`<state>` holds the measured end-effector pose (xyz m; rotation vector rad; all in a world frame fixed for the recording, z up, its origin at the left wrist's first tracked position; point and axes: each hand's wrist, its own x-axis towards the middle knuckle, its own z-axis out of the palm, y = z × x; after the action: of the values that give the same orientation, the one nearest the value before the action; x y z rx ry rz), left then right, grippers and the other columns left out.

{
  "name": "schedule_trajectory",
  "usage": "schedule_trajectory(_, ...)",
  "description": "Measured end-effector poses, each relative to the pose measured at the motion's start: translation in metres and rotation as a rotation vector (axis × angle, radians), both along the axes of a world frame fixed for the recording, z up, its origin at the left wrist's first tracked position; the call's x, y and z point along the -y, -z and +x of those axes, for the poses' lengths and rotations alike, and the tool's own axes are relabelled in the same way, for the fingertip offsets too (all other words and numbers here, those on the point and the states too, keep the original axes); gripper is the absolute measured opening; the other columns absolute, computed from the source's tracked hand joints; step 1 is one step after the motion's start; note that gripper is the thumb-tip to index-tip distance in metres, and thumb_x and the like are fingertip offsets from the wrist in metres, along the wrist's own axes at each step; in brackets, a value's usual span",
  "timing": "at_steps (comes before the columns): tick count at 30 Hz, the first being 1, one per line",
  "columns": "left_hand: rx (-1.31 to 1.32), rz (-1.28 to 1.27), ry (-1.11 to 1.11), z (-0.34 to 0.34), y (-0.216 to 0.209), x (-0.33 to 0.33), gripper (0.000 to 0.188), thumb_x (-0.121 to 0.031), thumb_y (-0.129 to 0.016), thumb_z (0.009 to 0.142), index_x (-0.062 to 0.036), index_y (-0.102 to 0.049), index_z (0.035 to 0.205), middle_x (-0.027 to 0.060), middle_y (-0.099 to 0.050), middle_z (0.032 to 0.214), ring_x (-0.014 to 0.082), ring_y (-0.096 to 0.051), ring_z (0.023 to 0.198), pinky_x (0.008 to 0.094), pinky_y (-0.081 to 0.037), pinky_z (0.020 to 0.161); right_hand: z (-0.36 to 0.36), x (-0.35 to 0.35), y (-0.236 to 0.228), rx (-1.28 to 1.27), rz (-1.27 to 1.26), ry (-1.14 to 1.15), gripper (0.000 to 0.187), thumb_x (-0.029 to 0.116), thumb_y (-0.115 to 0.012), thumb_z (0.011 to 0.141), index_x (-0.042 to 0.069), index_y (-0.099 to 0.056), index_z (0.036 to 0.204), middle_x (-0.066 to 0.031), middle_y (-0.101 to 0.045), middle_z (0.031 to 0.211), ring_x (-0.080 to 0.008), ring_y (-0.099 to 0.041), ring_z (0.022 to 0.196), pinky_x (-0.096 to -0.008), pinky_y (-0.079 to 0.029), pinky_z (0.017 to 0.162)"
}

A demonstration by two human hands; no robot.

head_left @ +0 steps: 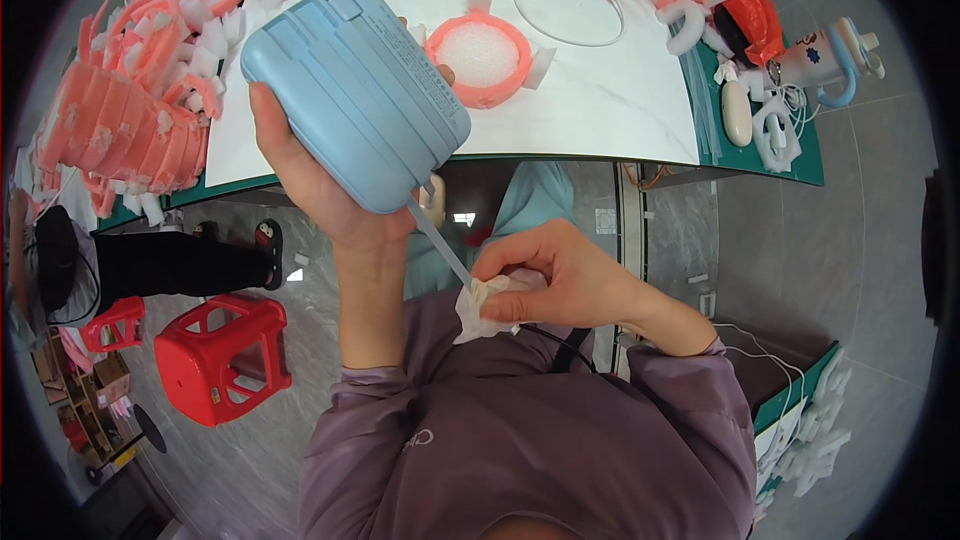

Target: The recorder uses a white cloth to wipe down and clean a light blue power bank.

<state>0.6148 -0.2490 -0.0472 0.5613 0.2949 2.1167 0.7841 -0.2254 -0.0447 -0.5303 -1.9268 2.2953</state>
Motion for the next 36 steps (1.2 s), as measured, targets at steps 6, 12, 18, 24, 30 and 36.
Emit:
schedule_trajectory(6, 0.001, -0.139, -0.052, 0.004, -0.008, -0.003, 0.066, -0.054, -0.03, 0.077, -0.002, -0.035, 0.117, 0.0197, -0.047, 0.101, 0.0292, -0.05, 0.08, 0.0414, -0.04, 0.071, -0.002, 0.007, 0.004, -0.225, 0.525, 0.139, 0.014, -0.003, -0.062, 0.063, 0.0, -0.054, 0.074, -0.0073, -0.054, 0.063, -0.017, -0.052, 0.053, -0.0245, -0.039, 0.048)
schedule_trajectory(12, 0.1, -0.119, 0.074, 0.008, -0.011, -0.001, 0.067, -0.055, -0.032, 0.076, -0.0007, -0.035, 0.117, 0.0207, -0.046, 0.099, 0.0288, -0.048, 0.075, 0.0385, -0.04, 0.067, -0.005, 0.013, 0.006, -0.319, 0.623, 0.179, 0.014, -0.001, -0.062, 0.063, 0.001, -0.052, 0.073, -0.0094, -0.054, 0.067, -0.0239, -0.053, 0.055, -0.0281, -0.041, 0.047)
schedule_trajectory(18, 0.039, -0.292, 0.042, 0.01, -0.003, -0.001, 0.07, -0.057, -0.029, 0.076, -0.0006, -0.035, 0.116, 0.0193, -0.046, 0.101, 0.027, -0.05, 0.078, 0.0389, -0.041, 0.067, -0.01, 0.009, 0.001, -0.598, 1.309, 0.339, 0.019, -0.004, -0.061, 0.059, -0.001, -0.056, 0.077, -0.0078, -0.055, 0.064, -0.0182, -0.052, 0.051, -0.024, -0.04, 0.044)
schedule_trajectory(24, 0.009, -0.215, 0.206, 0.005, 0.015, 0.005, 0.069, -0.057, -0.03, 0.075, -0.0024, -0.033, 0.119, 0.0186, -0.045, 0.103, 0.0274, -0.049, 0.081, 0.0402, -0.042, 0.068, 0.004, -0.001, -0.018, -0.232, 0.847, 0.223, 0.015, 0.006, -0.056, 0.07, -0.005, -0.056, 0.08, -0.0157, -0.058, 0.071, -0.0195, -0.055, 0.054, -0.026, -0.044, 0.049)
schedule_trajectory(30, 0.092, -0.061, 0.29, 0.0, 0.013, 0.009, 0.07, -0.056, -0.034, 0.075, -0.0029, -0.031, 0.12, 0.0194, -0.04, 0.106, 0.0294, -0.044, 0.086, 0.0406, -0.039, 0.07, 0.001, -0.017, -0.006, -0.027, -0.494, 0.238, 0.018, 0.007, -0.055, 0.072, -0.008, -0.057, 0.082, -0.0122, -0.059, 0.074, -0.0182, -0.059, 0.063, -0.0274, -0.048, 0.057)
schedule_trajectory(36, 0.112, -0.034, 0.337, 0.002, 0.004, 0.009, 0.071, -0.057, -0.036, 0.073, -0.002, -0.033, 0.118, 0.0185, -0.038, 0.105, 0.0284, -0.04, 0.087, 0.0368, -0.037, 0.072, -0.003, -0.017, 0.033, 0.004, -0.635, 0.002, 0.024, 0.009, -0.053, 0.077, -0.003, -0.054, 0.098, -0.0073, -0.057, 0.087, -0.0112, -0.055, 0.076, -0.022, -0.045, 0.067)
